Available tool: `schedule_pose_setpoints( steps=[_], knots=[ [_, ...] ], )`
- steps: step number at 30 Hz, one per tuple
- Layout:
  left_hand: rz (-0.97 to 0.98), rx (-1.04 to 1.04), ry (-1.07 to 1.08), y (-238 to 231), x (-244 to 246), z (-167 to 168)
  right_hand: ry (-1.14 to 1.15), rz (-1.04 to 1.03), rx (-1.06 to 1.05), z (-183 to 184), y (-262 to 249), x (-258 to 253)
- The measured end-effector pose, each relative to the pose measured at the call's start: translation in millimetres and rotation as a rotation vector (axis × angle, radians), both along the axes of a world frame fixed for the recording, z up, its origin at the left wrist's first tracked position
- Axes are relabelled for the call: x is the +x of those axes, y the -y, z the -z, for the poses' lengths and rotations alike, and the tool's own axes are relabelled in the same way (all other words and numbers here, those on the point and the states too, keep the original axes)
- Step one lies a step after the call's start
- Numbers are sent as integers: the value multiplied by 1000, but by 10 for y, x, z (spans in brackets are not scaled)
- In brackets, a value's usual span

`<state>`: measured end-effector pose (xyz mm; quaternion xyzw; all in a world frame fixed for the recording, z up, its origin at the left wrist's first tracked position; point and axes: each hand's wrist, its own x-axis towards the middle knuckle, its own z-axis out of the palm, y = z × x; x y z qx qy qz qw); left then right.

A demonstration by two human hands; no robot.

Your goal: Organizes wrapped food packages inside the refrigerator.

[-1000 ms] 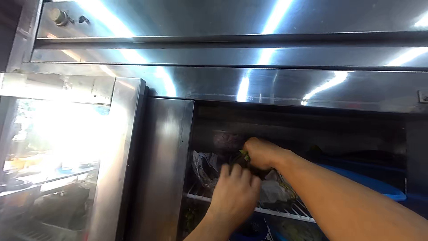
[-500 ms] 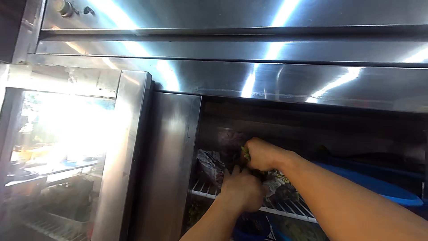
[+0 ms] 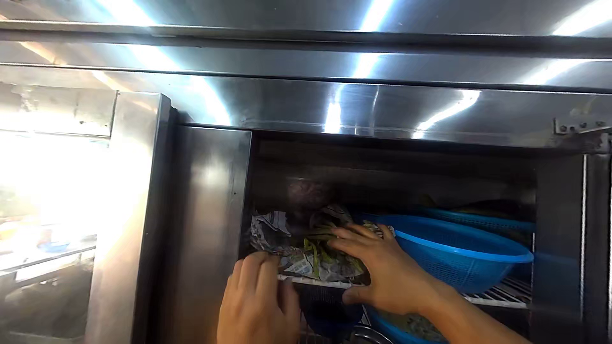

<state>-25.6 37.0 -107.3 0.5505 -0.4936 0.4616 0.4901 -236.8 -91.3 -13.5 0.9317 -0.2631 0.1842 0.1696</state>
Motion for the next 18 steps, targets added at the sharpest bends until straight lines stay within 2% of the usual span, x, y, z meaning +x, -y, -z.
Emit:
schedule_pose_setpoints(
  steps=[4,7,9,12,14,15,17,18],
  knots=[
    [-25,206,-283,-17,-157,-68,24,-7,-17,138,-19,115],
    [125,370,-575,84,-185,-362,20,-21,2,165,-65,173],
    [376,301,-801,216,-127,-507,77,-87,10,210,-69,173],
    [862,-48,-1106,487,-146,-670,188,-207,51,264,-76,114],
    [983,-169,-1255,619,-213,-830,370,-355,27,357,-24,55],
    [995,-154,-1310,679,-217,-894,513,-440,-15,427,13,28],
    [983,-7,-1370,794,-182,-969,839,-530,-117,553,35,-24],
    [978,109,-1370,824,-152,-992,1008,-509,-160,613,16,-51]
  ],
)
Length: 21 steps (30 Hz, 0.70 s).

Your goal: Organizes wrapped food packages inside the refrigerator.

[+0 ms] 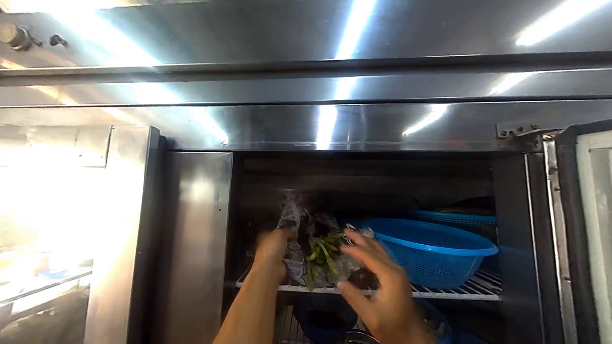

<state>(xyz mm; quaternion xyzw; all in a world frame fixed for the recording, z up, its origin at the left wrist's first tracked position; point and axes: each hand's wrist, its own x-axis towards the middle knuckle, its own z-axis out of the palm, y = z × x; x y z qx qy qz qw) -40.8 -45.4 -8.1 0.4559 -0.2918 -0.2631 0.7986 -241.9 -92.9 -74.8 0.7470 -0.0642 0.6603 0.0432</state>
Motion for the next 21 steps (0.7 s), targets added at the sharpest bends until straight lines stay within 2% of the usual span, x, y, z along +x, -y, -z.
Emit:
schedule_pose_setpoints(
  steps=[2,4,6,9,12,17,21],
  knots=[
    [89,82,139,4,38,-52,276,138,94,133,-21,-38],
    [108,106,297,-19,12,-134,324,277,283,229,-21,-69],
    [128,115,424,-22,-45,-212,190,340,490,219,-51,-80],
    [204,117,561,5,-147,-311,-104,349,680,11,-149,-32],
    [266,106,634,7,-243,-340,-272,249,770,-174,-207,97],
    [347,134,820,-54,-291,-452,-275,-122,847,-307,-195,371],
    [354,208,1019,-77,-96,-611,-366,-312,874,-362,-226,528]
  ],
)
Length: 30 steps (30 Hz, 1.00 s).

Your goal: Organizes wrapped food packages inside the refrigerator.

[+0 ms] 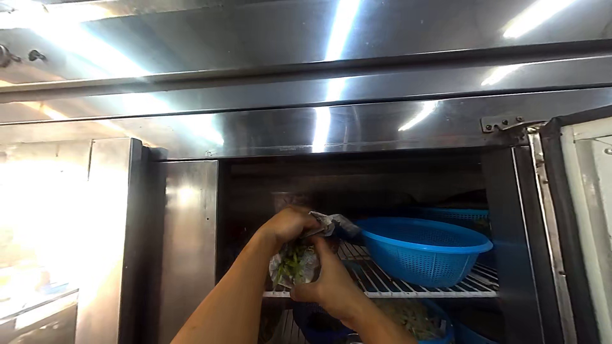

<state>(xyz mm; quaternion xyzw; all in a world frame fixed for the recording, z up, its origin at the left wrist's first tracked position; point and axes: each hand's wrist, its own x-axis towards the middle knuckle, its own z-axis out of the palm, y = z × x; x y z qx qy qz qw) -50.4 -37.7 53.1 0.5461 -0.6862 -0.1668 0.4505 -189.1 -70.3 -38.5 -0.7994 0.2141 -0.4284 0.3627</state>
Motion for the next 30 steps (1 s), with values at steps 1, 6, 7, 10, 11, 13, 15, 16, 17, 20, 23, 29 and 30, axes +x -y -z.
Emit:
schedule_pose_setpoints(
  steps=[1,6,7,10,11,13,15,16,17,20,23,29,30],
  knots=[
    [-21,18,54,22,42,-6,-41,-44,-11,-16,19,7],
    [-16,134,300,84,176,221,-129,-77,-162,8,192,-212],
    [-30,145,327,63,169,223,-41,5,-184,30,172,-294],
    [-103,210,445,51,127,173,476,348,-304,67,151,-346],
    [-113,212,492,73,96,164,555,419,-353,27,200,-305],
    [-107,208,615,116,-30,144,431,349,-239,-60,258,-225],
    [-89,185,686,138,-139,146,246,153,31,-95,296,-70],
    [-56,155,672,136,-125,163,193,99,132,-82,289,4],
    [9,111,565,110,-59,191,155,79,195,-84,270,38],
    [189,-77,-84,-8,299,292,88,141,290,-137,216,103],
    [-47,-107,-393,-77,374,330,47,230,336,-179,226,190],
    [-78,68,-365,-95,222,465,295,229,398,-159,115,299],
    [-68,54,-342,-128,191,396,355,180,435,-167,96,298]
  ],
)
